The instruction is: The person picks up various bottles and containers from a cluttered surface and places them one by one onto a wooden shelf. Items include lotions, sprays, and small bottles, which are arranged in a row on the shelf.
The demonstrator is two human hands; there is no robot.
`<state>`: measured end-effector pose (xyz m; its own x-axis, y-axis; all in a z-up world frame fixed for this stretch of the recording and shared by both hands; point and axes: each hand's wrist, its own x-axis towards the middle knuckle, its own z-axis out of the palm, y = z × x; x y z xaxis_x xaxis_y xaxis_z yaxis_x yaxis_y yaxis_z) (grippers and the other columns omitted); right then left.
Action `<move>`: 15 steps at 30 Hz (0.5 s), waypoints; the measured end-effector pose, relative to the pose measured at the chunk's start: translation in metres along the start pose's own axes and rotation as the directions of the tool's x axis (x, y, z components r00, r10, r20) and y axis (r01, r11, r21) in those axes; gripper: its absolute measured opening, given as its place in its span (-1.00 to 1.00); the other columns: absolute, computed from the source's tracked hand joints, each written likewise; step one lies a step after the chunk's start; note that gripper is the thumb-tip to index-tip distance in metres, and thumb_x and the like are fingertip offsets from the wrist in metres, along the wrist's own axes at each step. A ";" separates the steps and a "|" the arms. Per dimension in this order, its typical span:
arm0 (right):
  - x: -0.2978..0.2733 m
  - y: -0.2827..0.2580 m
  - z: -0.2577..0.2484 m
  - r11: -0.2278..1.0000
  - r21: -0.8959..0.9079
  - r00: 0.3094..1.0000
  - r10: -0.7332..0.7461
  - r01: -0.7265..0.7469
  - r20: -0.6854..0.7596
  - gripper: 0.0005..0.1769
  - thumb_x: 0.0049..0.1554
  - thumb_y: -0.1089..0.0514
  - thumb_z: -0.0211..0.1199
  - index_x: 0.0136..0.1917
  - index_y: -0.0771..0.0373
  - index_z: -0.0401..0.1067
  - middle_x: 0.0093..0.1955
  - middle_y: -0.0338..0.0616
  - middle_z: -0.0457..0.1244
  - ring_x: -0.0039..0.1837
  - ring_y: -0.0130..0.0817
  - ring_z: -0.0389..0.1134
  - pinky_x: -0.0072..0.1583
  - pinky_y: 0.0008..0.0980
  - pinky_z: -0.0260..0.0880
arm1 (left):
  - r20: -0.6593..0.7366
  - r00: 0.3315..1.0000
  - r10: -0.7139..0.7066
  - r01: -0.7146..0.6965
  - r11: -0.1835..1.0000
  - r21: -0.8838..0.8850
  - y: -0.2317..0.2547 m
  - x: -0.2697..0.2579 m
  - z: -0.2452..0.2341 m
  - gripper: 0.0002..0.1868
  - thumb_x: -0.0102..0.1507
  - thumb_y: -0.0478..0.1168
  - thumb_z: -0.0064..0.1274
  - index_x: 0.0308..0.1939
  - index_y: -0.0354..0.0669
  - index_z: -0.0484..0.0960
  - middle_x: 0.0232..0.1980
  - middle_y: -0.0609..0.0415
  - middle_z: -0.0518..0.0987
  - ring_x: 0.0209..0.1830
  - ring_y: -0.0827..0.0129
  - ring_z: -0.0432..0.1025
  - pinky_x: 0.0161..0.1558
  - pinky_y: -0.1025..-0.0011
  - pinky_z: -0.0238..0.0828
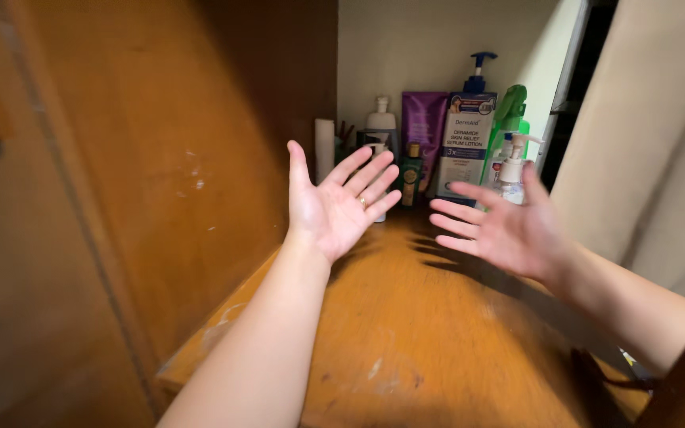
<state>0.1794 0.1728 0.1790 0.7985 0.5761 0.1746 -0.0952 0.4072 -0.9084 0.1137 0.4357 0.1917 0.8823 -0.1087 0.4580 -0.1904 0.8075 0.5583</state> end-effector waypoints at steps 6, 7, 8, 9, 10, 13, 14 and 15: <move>-0.066 0.000 0.010 0.993 0.052 0.989 -0.097 0.103 -0.108 0.23 0.06 -0.71 -0.60 0.63 0.17 0.00 0.65 0.15 0.01 0.62 0.08 0.03 0.53 0.18 -0.02 | -0.047 0.999 -0.009 0.008 1.000 -0.024 0.006 -0.064 0.019 0.19 0.16 0.63 -0.39 0.45 -0.39 0.26 0.39 -0.34 0.43 0.39 -0.08 0.35 0.37 -0.12 0.25; -0.077 0.001 0.009 0.991 0.055 0.985 -0.118 0.126 -0.123 0.24 0.07 -0.71 -0.61 0.63 0.18 0.00 0.65 0.17 0.01 0.62 0.09 0.03 0.53 0.18 -0.02 | -0.054 0.998 -0.012 0.010 0.999 -0.030 0.006 -0.074 0.022 0.19 0.16 0.62 -0.38 0.44 -0.39 0.26 0.39 -0.34 0.44 0.39 -0.08 0.36 0.37 -0.12 0.24; -0.088 0.003 0.006 0.987 0.058 0.981 -0.139 0.148 -0.137 0.24 0.07 -0.71 -0.62 0.64 0.19 -0.01 0.65 0.20 0.01 0.63 0.10 0.03 0.53 0.18 -0.02 | -0.061 0.998 -0.014 0.012 0.999 -0.037 0.006 -0.084 0.024 0.18 0.16 0.62 -0.38 0.43 -0.39 0.27 0.38 -0.34 0.44 0.39 -0.08 0.36 0.37 -0.13 0.24; -0.099 0.005 0.003 0.984 0.062 0.975 -0.158 0.169 -0.154 0.25 0.08 -0.71 -0.64 0.64 0.20 -0.01 0.65 0.22 0.01 0.63 0.10 0.03 0.53 0.19 -0.02 | -0.070 0.997 -0.019 0.016 0.999 -0.045 0.005 -0.094 0.026 0.18 0.16 0.62 -0.38 0.42 -0.39 0.28 0.38 -0.33 0.44 0.39 -0.09 0.36 0.37 -0.13 0.23; -0.108 0.006 -0.001 0.981 0.069 0.969 -0.165 0.180 -0.186 0.26 0.06 -0.72 -0.64 0.65 0.18 -0.02 0.65 0.19 0.02 0.63 0.08 0.03 0.53 0.18 -0.03 | -0.071 0.997 -0.020 0.017 0.999 -0.049 0.004 -0.102 0.028 0.17 0.16 0.62 -0.38 0.41 -0.38 0.29 0.38 -0.34 0.45 0.38 -0.09 0.37 0.37 -0.13 0.23; -0.135 0.008 -0.016 0.933 0.318 0.985 -0.174 0.167 -0.009 0.23 0.08 -0.74 -0.63 0.63 0.18 -0.08 0.65 0.20 -0.02 0.65 0.10 -0.02 0.57 0.22 -0.12 | -0.071 0.997 -0.018 0.014 0.998 -0.066 0.001 -0.128 0.034 0.16 0.16 0.62 -0.38 0.39 -0.38 0.32 0.36 -0.34 0.45 0.38 -0.08 0.37 0.37 -0.14 0.25; -0.142 0.011 -0.021 0.849 0.523 0.950 -0.217 0.070 0.225 0.17 0.15 -0.72 -0.61 0.61 0.21 -0.13 0.65 0.26 -0.08 0.66 0.15 -0.09 0.60 0.27 -0.19 | -0.065 0.998 -0.018 0.013 0.997 -0.074 0.000 -0.136 0.037 0.16 0.16 0.62 -0.37 0.38 -0.39 0.33 0.36 -0.34 0.46 0.38 -0.08 0.37 0.36 -0.13 0.25; -0.150 0.012 -0.027 0.734 0.674 0.852 -0.302 -0.079 0.429 0.12 0.21 -0.71 -0.59 0.59 0.24 -0.18 0.64 0.32 -0.13 0.68 0.21 -0.15 0.63 0.33 -0.27 | -0.058 0.998 -0.018 0.013 0.997 -0.080 -0.001 -0.143 0.040 0.15 0.16 0.62 -0.37 0.37 -0.39 0.33 0.35 -0.33 0.46 0.38 -0.07 0.37 0.36 -0.13 0.25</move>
<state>0.0747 0.0728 0.1314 0.4538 0.6716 0.5857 -0.5338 0.7311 -0.4249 -0.0297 0.4271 0.1532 0.9088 -0.0894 0.4075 -0.1439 0.8496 0.5074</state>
